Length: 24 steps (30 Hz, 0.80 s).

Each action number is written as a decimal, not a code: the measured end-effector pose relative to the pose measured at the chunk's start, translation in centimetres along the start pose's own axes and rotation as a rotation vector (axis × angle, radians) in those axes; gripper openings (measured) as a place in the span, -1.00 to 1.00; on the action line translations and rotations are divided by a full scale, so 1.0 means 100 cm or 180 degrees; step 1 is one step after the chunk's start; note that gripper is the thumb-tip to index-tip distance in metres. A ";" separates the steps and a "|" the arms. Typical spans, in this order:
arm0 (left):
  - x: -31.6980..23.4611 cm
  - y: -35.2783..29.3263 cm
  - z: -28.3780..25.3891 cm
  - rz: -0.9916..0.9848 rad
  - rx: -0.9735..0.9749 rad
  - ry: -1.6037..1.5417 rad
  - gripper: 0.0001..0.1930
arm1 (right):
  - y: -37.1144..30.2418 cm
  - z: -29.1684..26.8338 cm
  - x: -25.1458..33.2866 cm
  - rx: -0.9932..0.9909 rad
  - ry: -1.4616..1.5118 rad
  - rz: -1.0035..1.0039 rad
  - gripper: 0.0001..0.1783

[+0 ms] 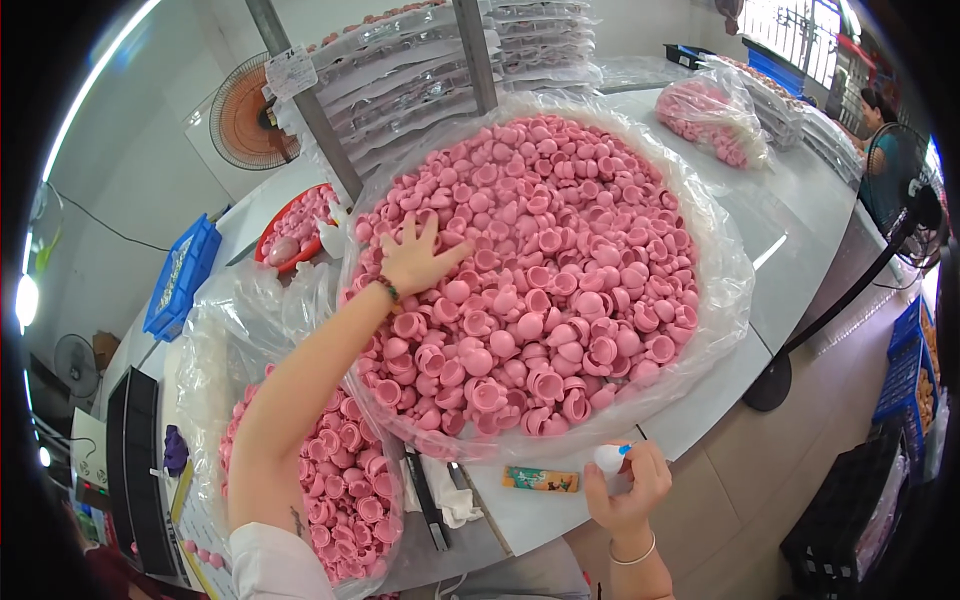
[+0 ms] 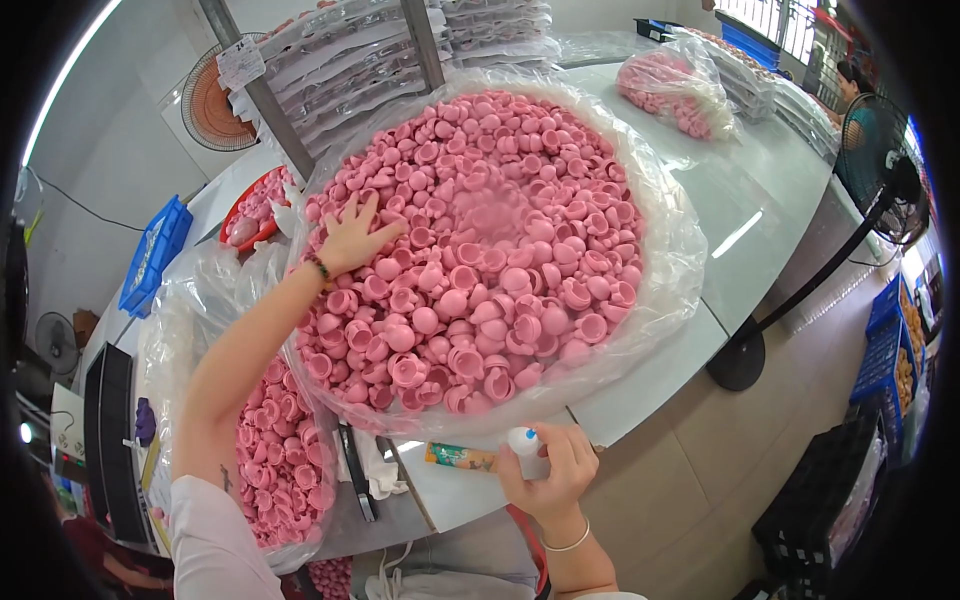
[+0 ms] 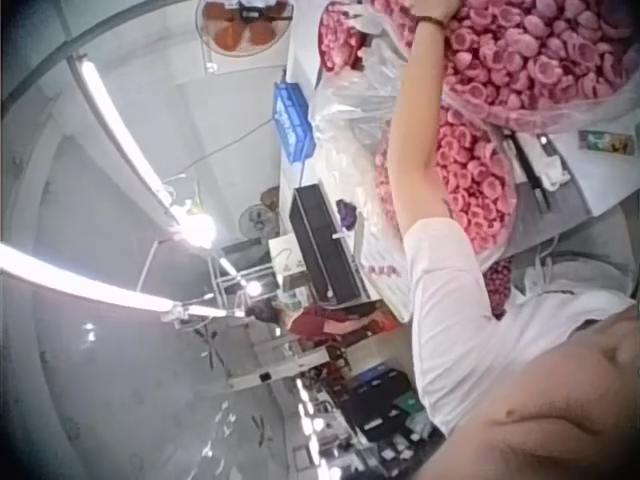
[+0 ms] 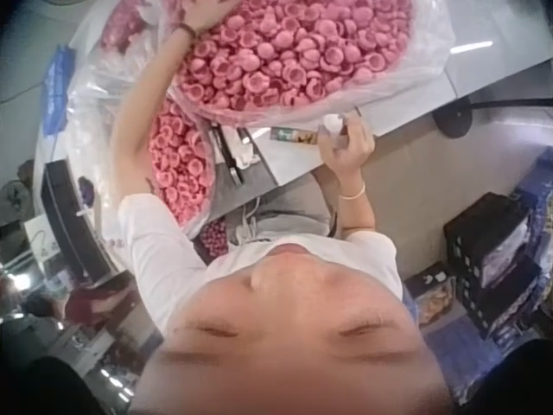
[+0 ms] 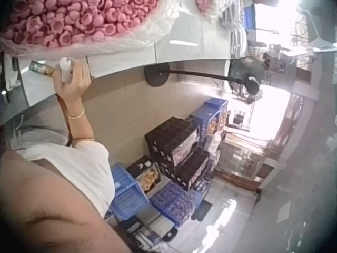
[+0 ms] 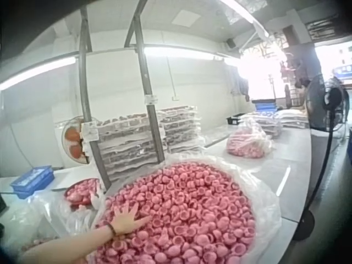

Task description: Applying glue to pink plastic shell components and assembling them into spheres.

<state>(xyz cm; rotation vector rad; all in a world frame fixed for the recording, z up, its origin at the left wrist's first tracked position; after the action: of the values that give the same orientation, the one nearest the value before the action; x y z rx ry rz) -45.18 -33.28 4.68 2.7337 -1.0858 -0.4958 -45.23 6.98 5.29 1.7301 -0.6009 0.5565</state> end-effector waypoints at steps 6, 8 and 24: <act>-0.060 -0.043 -0.002 0.0775 0.0191 -0.0123 -0.32 | -0.001 0.000 -0.002 0.0030 -0.0002 0.0000 -0.78; -0.078 -0.053 -0.002 0.1050 0.0120 -0.0170 -0.39 | 0.000 -0.005 -0.006 0.0026 -0.0006 0.0014 -0.78; -0.021 -0.131 -0.043 0.0949 0.0849 0.0511 0.09 | 0.000 0.000 -0.004 0.0013 0.0022 0.0004 -0.76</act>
<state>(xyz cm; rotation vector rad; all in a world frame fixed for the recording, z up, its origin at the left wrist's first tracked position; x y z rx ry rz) -36.69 -22.25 5.77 2.6922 -1.5772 -0.0916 -45.52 6.97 5.04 1.7312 -0.5965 0.5647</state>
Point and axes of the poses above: each hand's wrist, its own y-axis towards the middle knuckle, its own z-axis out of the palm, x = y × z, the point moved 10 cm from there along y, towards the middle knuckle, and after that the axes turned 9 degrees about -x, right-handed, at the moved point
